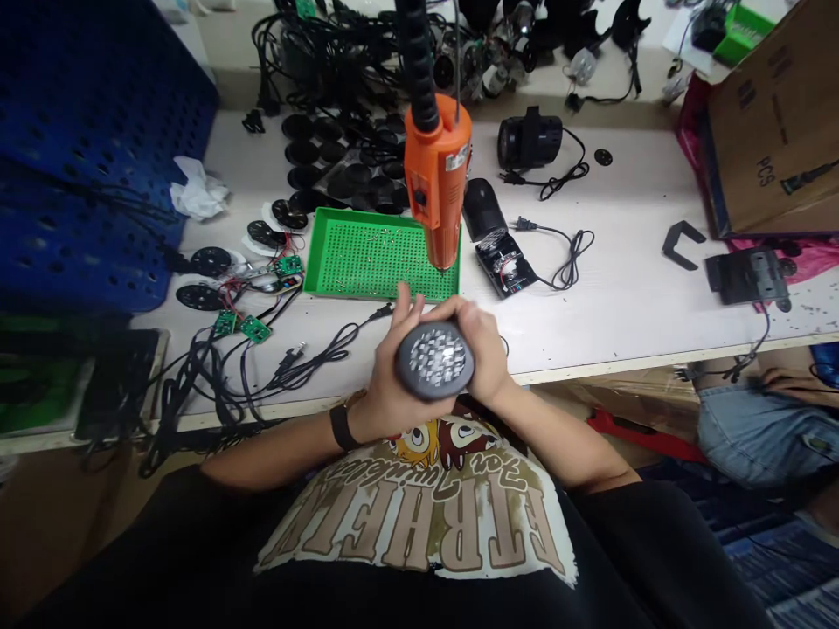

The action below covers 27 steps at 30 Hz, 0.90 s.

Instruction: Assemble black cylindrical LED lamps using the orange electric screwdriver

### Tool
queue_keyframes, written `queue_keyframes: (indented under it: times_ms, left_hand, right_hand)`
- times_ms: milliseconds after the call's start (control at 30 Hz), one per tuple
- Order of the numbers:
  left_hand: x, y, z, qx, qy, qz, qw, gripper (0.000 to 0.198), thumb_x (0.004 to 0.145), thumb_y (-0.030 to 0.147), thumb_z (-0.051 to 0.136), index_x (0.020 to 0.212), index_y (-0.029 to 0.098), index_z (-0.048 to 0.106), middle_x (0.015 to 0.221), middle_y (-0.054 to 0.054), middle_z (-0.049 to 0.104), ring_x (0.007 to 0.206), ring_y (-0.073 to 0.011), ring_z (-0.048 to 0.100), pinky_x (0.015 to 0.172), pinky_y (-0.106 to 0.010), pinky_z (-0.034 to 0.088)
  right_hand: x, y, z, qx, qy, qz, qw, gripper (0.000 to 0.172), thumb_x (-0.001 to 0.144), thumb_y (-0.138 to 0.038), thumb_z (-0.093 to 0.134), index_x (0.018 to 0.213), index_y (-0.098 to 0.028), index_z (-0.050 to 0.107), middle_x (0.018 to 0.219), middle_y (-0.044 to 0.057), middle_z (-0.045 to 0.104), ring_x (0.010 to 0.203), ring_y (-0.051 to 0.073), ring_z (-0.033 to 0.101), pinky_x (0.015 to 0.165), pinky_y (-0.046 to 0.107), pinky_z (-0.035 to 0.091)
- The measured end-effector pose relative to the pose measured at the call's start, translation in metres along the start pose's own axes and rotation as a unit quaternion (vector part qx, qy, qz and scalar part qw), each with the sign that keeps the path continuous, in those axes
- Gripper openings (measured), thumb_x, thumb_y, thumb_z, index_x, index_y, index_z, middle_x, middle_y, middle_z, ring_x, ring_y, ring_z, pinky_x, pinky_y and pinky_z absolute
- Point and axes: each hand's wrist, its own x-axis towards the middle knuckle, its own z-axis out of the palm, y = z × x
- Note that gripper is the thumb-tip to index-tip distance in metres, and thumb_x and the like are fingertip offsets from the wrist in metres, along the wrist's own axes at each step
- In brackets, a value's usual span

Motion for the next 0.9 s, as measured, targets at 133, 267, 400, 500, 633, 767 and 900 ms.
queue_keyframes:
  times_ms: [133, 267, 400, 500, 633, 767, 900]
  left_hand:
    - [0.02, 0.002, 0.007, 0.114, 0.015, 0.073, 0.991, 0.103, 0.079, 0.027, 0.085, 0.164, 0.025, 0.026, 0.174, -0.023, 0.027, 0.16, -0.0417, 0.033, 0.125, -0.063, 0.038]
    - [0.015, -0.005, 0.01, 0.1, 0.073, 0.054, 0.991, 0.088, 0.083, 0.037, 0.084, 0.159, 0.026, 0.04, 0.148, -0.018, 0.059, 0.138, -0.0358, 0.06, 0.114, -0.056, 0.051]
    - [0.011, 0.0, -0.002, 0.101, 0.035, 0.091, 0.99, 0.089, 0.08, 0.043, 0.086, 0.158, 0.027, 0.045, 0.14, -0.016, 0.062, 0.127, -0.0342, 0.065, 0.108, -0.053, 0.055]
    - [0.012, 0.007, -0.01, 0.107, -0.013, 0.126, 0.986, 0.093, 0.077, 0.045, 0.087, 0.159, 0.029, 0.046, 0.134, -0.014, 0.063, 0.119, -0.0322, 0.067, 0.102, -0.05, 0.059]
    - [0.012, 0.006, -0.008, 0.078, -0.034, 0.087, 0.993, 0.08, 0.08, 0.044, 0.084, 0.152, 0.026, 0.054, 0.125, -0.012, 0.066, 0.111, -0.0297, 0.069, 0.097, -0.047, 0.06]
    - [0.019, 0.002, 0.005, 0.022, -0.026, -0.042, 0.999, 0.058, 0.083, 0.044, 0.084, 0.135, 0.024, 0.068, 0.119, -0.009, 0.07, 0.109, -0.0274, 0.069, 0.098, -0.046, 0.058]
    - [0.038, 0.008, 0.022, -0.028, 0.097, -0.104, 0.989, 0.052, 0.092, 0.05, 0.075, 0.136, 0.024, 0.067, 0.131, -0.01, 0.07, 0.12, -0.0283, 0.067, 0.107, -0.048, 0.053]
  right_hand:
    - [0.024, 0.022, -0.016, 0.086, 0.092, 0.044, 0.991, 0.061, 0.091, -0.083, 0.043, 0.077, -0.026, 0.06, 0.068, 0.003, 0.068, 0.071, 0.023, 0.07, 0.076, 0.042, 0.062]
    - [0.028, 0.024, -0.028, 0.101, 0.137, 0.028, 0.985, 0.067, 0.094, -0.082, 0.037, 0.088, -0.023, 0.066, 0.083, 0.009, 0.075, 0.086, 0.028, 0.076, 0.083, 0.049, 0.064]
    - [0.01, -0.002, -0.043, -0.103, 0.118, -0.17, 0.973, 0.082, 0.092, -0.089, 0.027, 0.117, -0.025, 0.071, 0.122, 0.012, 0.076, 0.117, 0.029, 0.074, 0.106, 0.052, 0.057]
    - [-0.005, -0.018, -0.057, -0.293, -0.084, -0.249, 0.919, 0.08, 0.087, -0.091, 0.045, 0.121, -0.025, 0.076, 0.122, 0.013, 0.078, 0.115, 0.032, 0.075, 0.102, 0.051, 0.059]
    - [-0.009, -0.008, -0.067, -0.306, -0.034, -0.178, 0.934, 0.048, 0.101, -0.063, 0.053, 0.095, -0.023, 0.078, 0.096, 0.008, 0.082, 0.092, 0.026, 0.078, 0.084, 0.044, 0.062]
    - [0.0, 0.014, -0.068, -0.172, 0.075, -0.06, 0.98, 0.052, 0.099, -0.067, 0.052, 0.088, -0.022, 0.073, 0.09, 0.007, 0.08, 0.088, 0.023, 0.077, 0.087, 0.041, 0.059]
    - [-0.007, 0.019, -0.051, 0.06, 0.19, -0.044, 0.979, 0.072, 0.077, -0.08, 0.072, 0.124, -0.027, 0.062, 0.126, 0.009, 0.075, 0.109, 0.025, 0.073, 0.09, 0.042, 0.061]
